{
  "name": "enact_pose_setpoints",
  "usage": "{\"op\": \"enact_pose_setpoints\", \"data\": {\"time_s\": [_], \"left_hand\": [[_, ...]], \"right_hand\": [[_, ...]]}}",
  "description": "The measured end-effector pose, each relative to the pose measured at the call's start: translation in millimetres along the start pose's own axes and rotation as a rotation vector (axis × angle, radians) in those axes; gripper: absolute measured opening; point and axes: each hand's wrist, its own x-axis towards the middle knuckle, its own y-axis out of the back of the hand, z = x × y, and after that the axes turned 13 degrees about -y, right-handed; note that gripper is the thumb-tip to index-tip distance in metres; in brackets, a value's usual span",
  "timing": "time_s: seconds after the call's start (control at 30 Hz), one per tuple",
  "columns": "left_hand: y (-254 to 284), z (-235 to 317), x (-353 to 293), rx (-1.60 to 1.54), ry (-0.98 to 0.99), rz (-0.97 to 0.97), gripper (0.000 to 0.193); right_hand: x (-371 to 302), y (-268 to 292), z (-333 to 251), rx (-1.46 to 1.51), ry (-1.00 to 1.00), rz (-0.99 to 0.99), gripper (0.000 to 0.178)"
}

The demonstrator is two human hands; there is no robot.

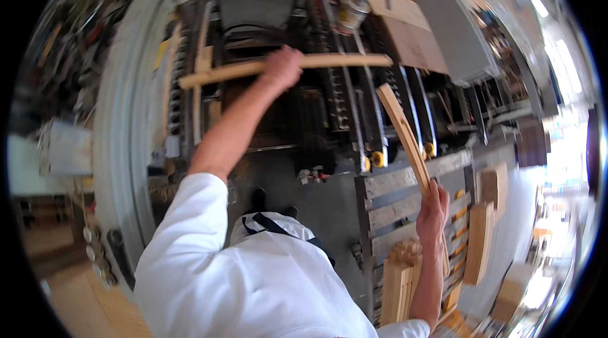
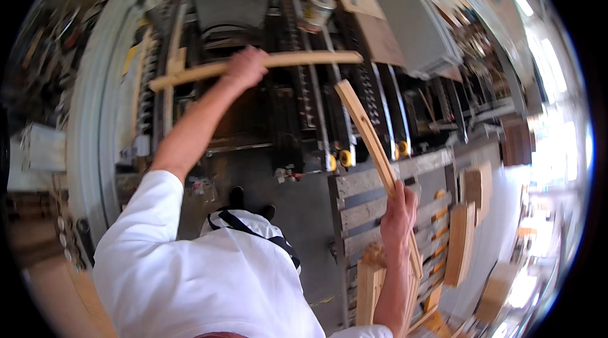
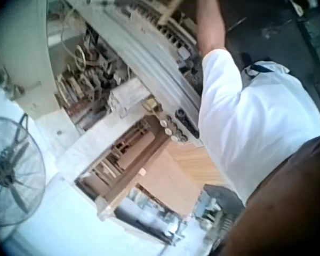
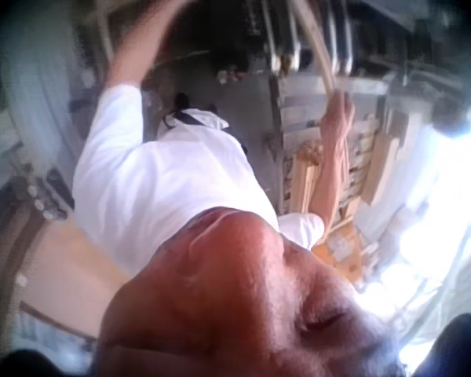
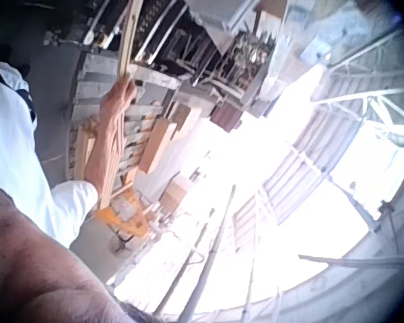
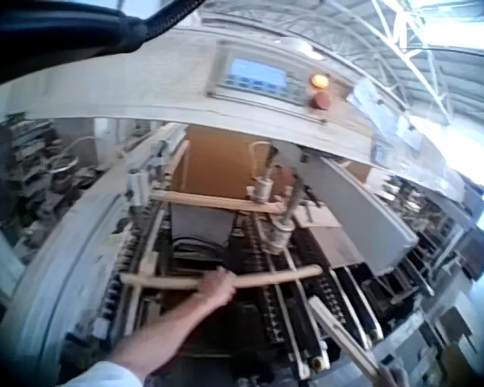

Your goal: The person repeatedly picks up thin wooden slats and places them into a jig or frame on a workbench. The camera shakes violently during the process, obscuring the details of the assembly.

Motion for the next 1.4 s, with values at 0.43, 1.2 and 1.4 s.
{"op": "enact_pose_setpoints", "data": {"time_s": [0.43,1.2,1.4], "left_hand": [[38,163,-235,-0.462,0.051,-0.207,0.025],[89,253,-481,-0.542,1.29,0.179,0.042],[82,275,-529,-0.621,1.527,0.215,0.04]], "right_hand": [[270,-244,-271,0.121,0.852,-0.193,0.05],[349,-329,-344,0.035,0.731,-0.016,0.023],[345,-324,-343,0.075,0.723,0.025,0.022]]}}
